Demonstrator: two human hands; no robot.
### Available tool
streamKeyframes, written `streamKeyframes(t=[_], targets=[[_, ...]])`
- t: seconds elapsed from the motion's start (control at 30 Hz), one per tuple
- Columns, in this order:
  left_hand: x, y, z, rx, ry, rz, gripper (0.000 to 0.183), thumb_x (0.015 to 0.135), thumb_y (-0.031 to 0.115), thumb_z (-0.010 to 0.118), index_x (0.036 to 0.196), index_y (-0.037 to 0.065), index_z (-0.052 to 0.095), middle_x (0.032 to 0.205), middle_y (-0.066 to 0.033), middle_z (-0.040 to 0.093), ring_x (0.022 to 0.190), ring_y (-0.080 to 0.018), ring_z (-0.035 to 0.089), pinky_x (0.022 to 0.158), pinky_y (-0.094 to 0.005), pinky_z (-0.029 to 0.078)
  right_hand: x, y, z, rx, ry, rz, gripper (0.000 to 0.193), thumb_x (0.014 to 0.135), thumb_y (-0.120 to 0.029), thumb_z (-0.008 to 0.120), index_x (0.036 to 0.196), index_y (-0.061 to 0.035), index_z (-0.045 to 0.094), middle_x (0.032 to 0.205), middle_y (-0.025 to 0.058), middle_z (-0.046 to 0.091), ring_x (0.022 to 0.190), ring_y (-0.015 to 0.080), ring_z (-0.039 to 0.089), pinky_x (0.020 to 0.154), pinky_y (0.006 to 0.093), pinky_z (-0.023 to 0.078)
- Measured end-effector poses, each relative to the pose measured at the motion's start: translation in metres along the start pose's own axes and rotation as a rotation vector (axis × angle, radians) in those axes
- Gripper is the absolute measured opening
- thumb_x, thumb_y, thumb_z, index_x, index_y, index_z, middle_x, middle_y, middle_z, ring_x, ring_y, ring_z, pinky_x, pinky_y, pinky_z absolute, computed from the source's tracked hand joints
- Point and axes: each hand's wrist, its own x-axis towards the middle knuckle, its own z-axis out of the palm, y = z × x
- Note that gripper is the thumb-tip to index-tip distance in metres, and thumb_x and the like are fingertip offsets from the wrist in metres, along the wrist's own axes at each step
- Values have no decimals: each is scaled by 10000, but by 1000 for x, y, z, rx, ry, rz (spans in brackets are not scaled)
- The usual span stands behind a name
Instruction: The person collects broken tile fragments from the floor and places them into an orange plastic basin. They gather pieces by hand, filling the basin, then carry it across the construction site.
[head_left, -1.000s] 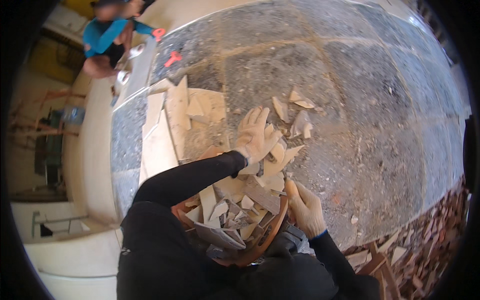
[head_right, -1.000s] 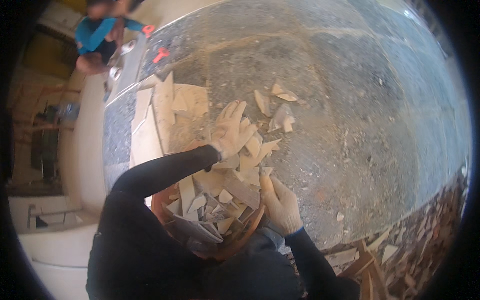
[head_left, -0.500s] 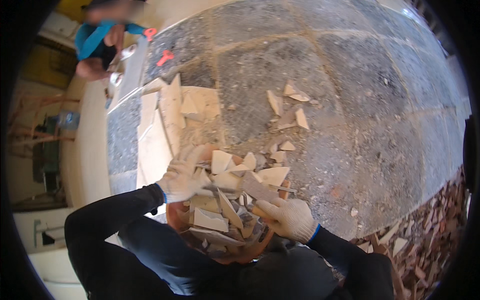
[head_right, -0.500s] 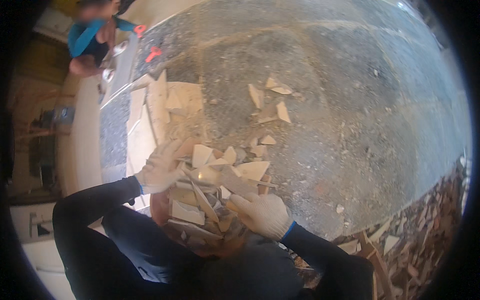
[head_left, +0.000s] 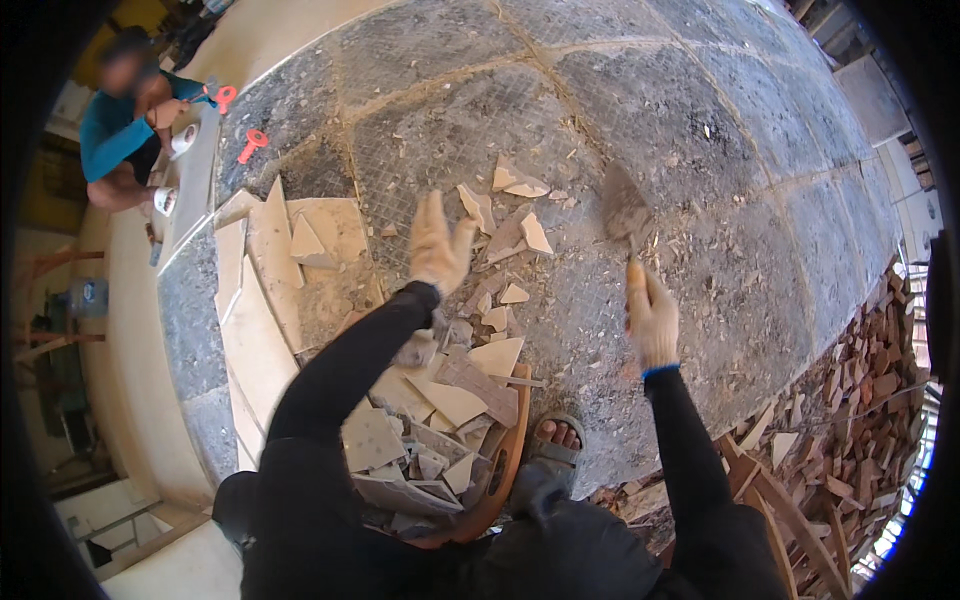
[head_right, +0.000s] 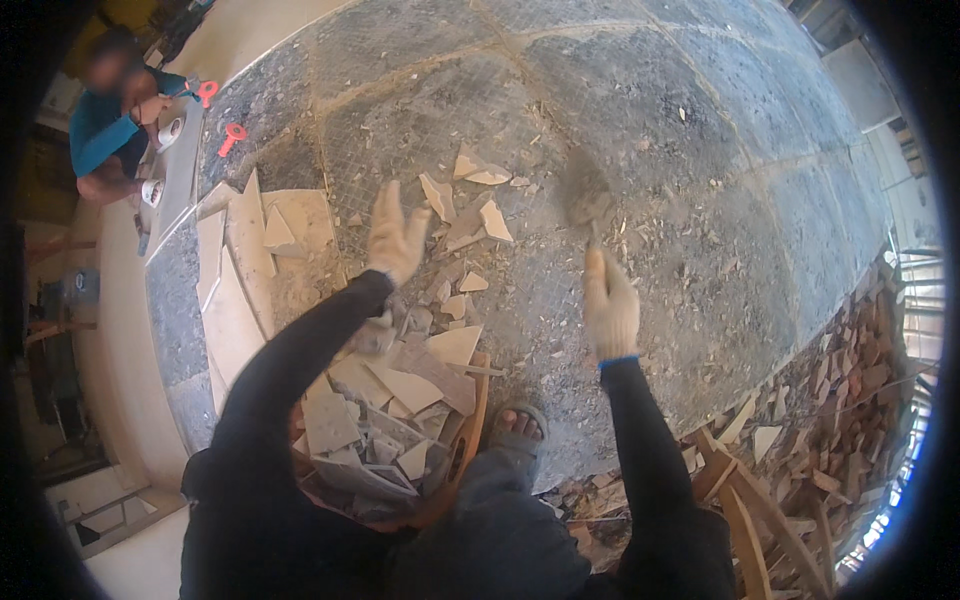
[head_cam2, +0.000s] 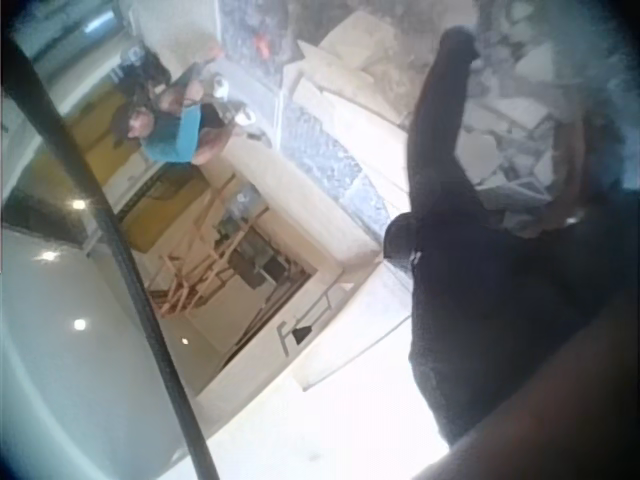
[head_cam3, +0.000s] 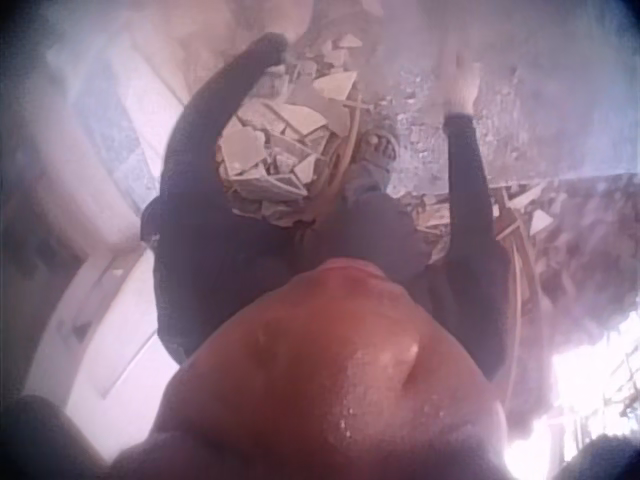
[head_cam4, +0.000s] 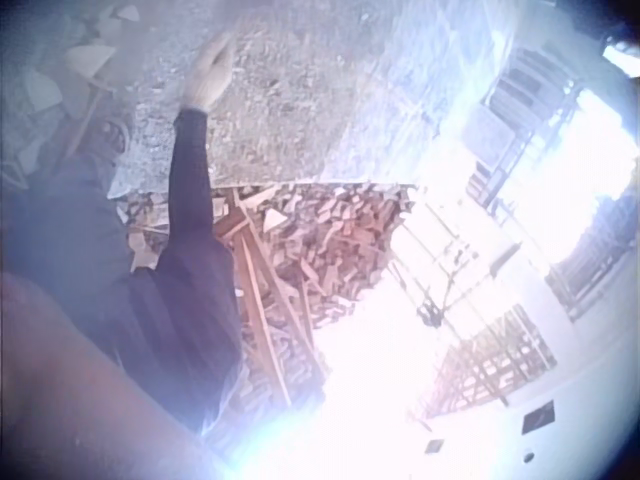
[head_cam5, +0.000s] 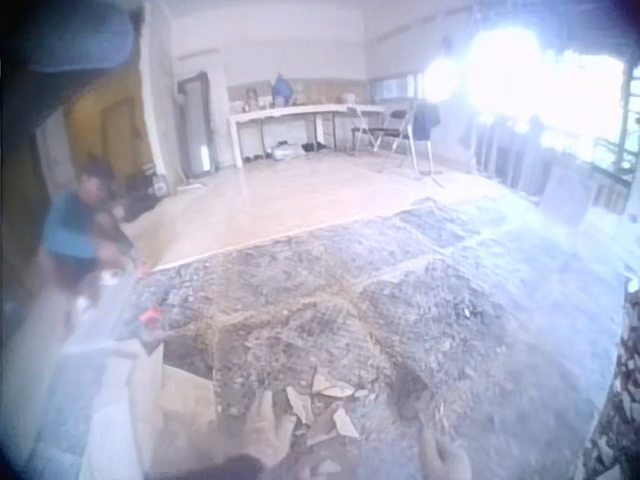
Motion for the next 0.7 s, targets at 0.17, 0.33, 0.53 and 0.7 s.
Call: streamKeyframes(t=[0.17,0.33,0.53,0.7], targets=[[6,16,76,54,165,-98,940,1070,608,501,1650,-95,270,1677,-340,341,1586,-464,299,1322,-526,189,77,-9,19,-59,-198,7,464,1115,-385,593,1423,-54,696,746,-26,601,575,63,549,524,266,446],[10,28,87,-17,325,-138,845,1009,463,654,1596,-77,374,1585,-352,434,1504,-517,371,1262,-573,271,72,-30,47,-93,-529,-49,431,1093,-289,573,1433,-46,678,719,-50,570,561,55,533,489,267,439],[-11,18,52,-40,215,34,889,916,356,775,1616,-12,368,1598,-336,419,1509,-515,366,1260,-581,278,34,-20,48,61,-696,17,434,1079,-323,617,1408,-49,686,745,-46,571,565,42,514,476,248,416],[-25,16,44,44,108,79,929,867,370,809,1606,9,376,1562,-308,429,1494,-491,377,1230,-572,314,-5,-14,43,140,-694,50,457,1083,-334,625,1421,-30,677,773,-41,583,595,37,521,493,233,411]])
